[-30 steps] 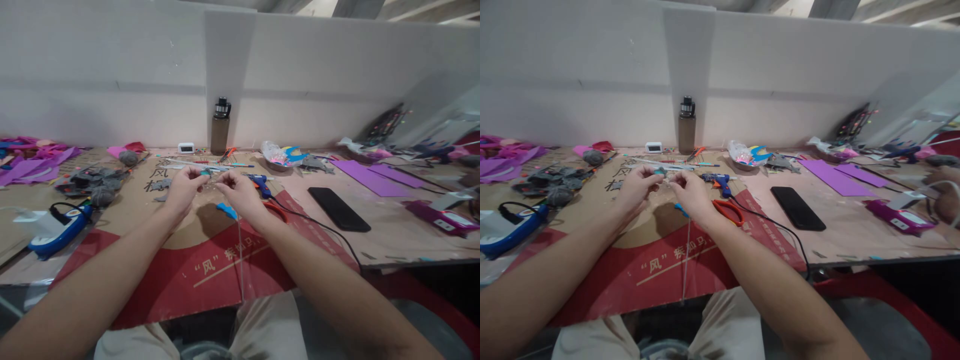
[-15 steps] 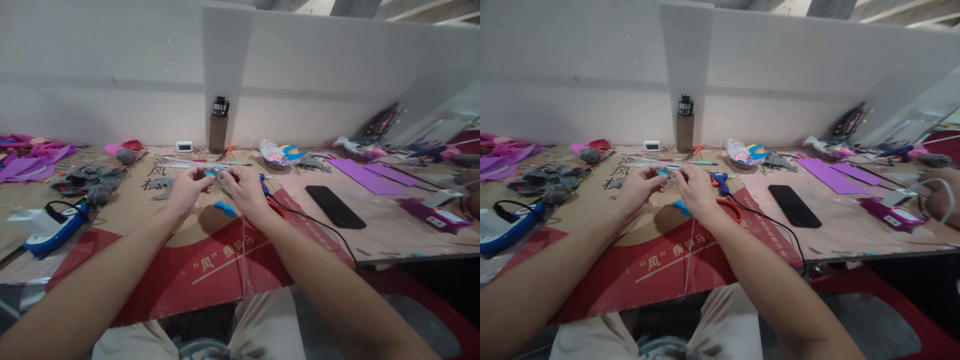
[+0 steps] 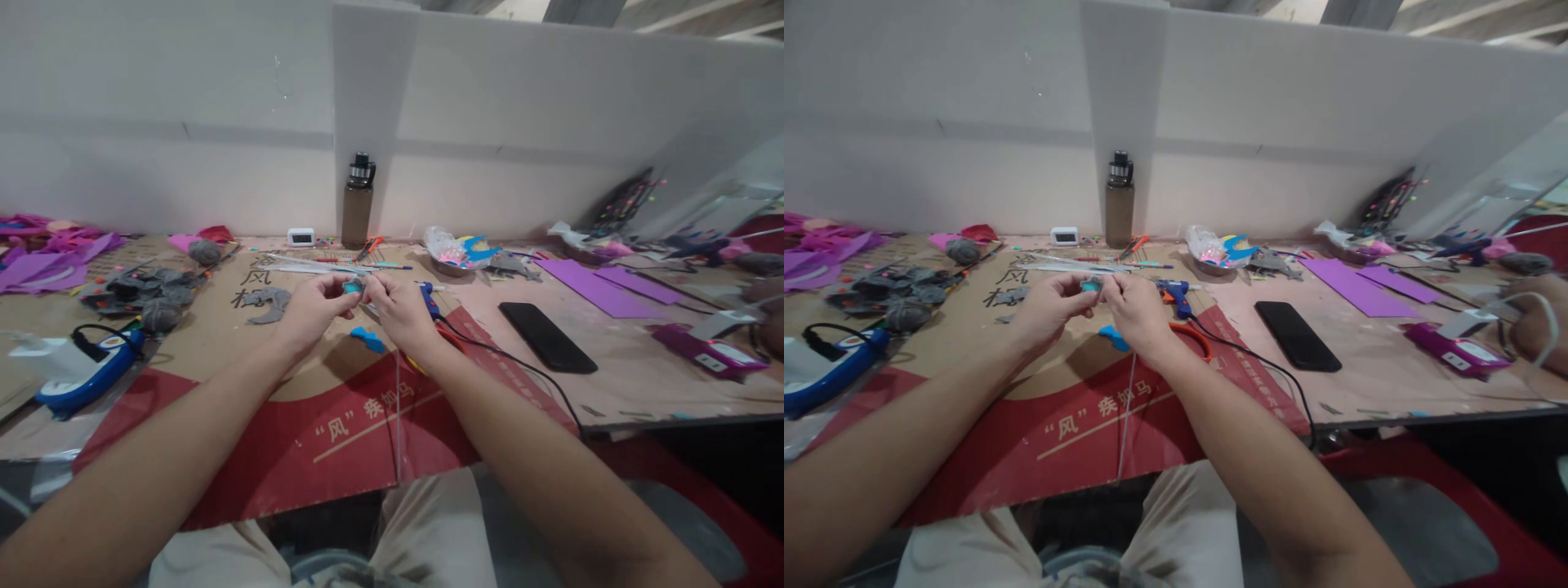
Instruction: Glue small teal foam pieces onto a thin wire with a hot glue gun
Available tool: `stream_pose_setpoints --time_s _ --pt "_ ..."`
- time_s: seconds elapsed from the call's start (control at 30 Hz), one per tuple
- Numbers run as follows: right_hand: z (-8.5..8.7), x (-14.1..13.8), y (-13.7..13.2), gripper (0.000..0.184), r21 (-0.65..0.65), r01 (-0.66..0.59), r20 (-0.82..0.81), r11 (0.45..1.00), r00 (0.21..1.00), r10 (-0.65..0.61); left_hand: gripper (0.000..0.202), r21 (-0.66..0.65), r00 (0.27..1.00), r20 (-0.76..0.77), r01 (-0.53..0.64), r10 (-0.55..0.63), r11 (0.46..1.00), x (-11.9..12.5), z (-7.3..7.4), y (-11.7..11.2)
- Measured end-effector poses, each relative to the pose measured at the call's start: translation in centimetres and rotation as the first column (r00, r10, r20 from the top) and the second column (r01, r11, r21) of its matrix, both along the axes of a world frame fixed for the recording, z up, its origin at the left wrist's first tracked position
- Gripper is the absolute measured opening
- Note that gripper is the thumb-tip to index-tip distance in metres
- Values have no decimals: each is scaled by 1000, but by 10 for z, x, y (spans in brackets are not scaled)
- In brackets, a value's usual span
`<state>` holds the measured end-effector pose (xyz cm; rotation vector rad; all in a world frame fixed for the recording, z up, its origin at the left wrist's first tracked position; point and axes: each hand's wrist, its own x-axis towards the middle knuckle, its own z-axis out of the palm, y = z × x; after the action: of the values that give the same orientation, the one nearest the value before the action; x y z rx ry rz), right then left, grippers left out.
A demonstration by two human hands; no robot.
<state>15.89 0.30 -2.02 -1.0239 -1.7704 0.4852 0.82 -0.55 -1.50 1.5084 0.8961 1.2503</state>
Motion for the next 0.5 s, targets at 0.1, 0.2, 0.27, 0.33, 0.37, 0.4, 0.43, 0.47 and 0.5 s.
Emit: stream_pose_setpoints --time_s 0.1,0.2,0.27,0.33,0.37,0.4,0.43,0.47,0.5 --pt "-1 0 1 37 5 -27 1 1000 1000 27 24 -8 1000 15 6 -6 1000 1 0 -1" --pt "-2 1 3 39 4 -45 7 999 999 45 19 -27 998 64 7 -5 1000 1 0 -1" --pt "-3 1 3 40 -3 -48 15 999 999 48 17 -44 995 104 6 -1 999 2 0 -1" --pt "-3 1 3 41 -9 -61 16 998 998 61 16 -52 991 131 3 4 999 3 0 -1" --pt "-4 1 3 41 -9 -69 12 998 998 69 16 -53 991 136 1 6 999 3 1 -1" --pt "-4 1 3 41 -8 -78 9 997 997 78 15 -54 991 136 2 5 999 3 1 -1" --pt "-4 1 3 41 -6 -85 8 996 996 85 15 -54 991 132 6 2 999 3 1 -1" --pt "-4 1 3 41 -2 -88 10 996 996 88 15 -51 992 126 10 -4 999 2 1 -1" --pt "-4 1 3 41 3 -88 16 996 996 88 15 -45 993 116 15 -10 999 2 1 0"
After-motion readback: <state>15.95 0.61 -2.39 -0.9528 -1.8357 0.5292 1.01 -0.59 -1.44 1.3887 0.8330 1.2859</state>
